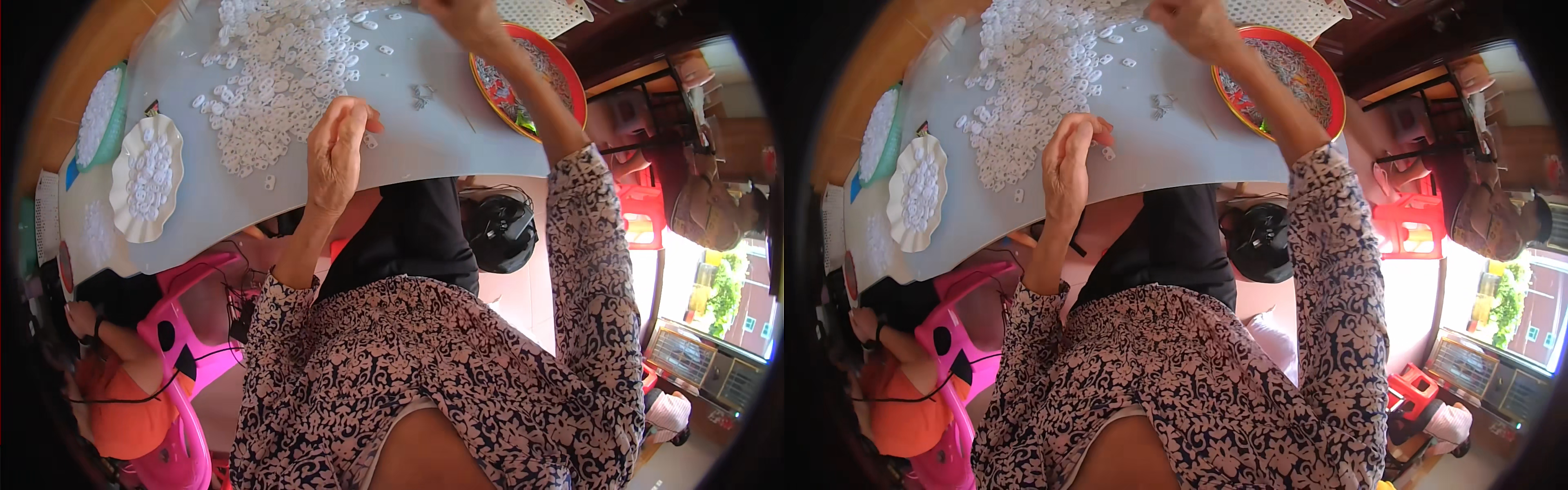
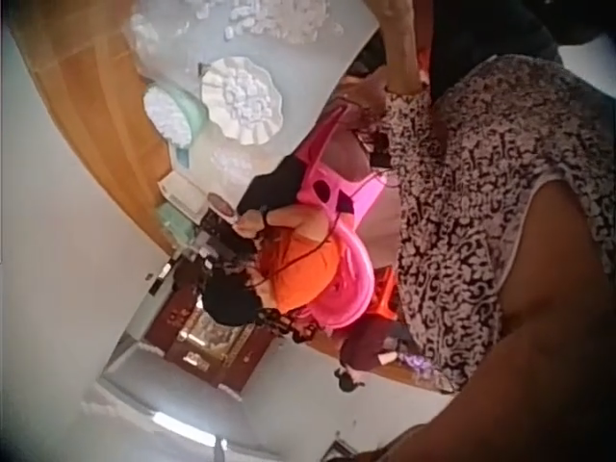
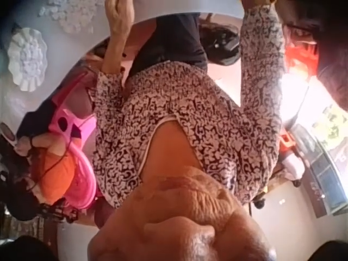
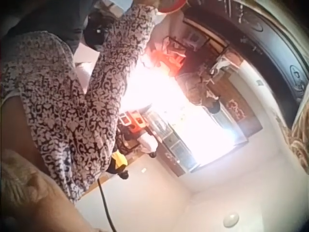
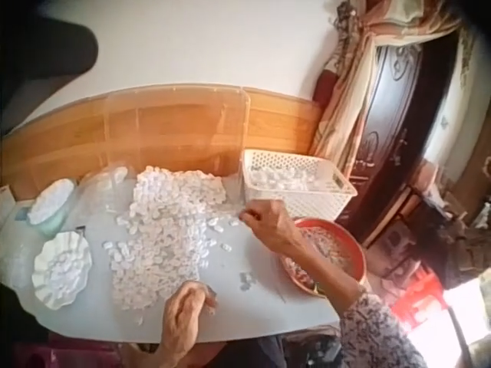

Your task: Assembling small plastic and metal components by hand at a workbench.

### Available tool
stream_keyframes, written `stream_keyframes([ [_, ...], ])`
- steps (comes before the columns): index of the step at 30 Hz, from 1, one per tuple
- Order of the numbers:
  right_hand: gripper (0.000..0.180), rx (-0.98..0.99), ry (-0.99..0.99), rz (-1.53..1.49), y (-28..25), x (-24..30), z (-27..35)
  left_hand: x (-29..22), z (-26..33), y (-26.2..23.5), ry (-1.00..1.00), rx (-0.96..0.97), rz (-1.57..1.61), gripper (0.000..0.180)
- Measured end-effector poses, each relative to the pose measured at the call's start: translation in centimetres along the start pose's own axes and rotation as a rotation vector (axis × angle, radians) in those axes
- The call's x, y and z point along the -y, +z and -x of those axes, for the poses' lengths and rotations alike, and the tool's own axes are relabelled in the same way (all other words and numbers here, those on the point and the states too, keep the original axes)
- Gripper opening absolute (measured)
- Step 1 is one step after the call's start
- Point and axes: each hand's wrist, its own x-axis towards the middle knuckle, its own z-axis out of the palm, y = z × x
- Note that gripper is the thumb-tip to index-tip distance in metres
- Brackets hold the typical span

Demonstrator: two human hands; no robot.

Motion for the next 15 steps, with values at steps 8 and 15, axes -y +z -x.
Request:
stream_keyframes([
  [8,0.015,0.334,-0.063,0.183,5.2,-1.9,0.6,0.0,-0.2,0.6,0.008,0.019,0.013,0.024],
  [15,0.016,0.205,-0.128,0.120,3.8,1.9,1.8,0.2,-0.3,0.3,0.058,-0.022,0.018,0.025],
])
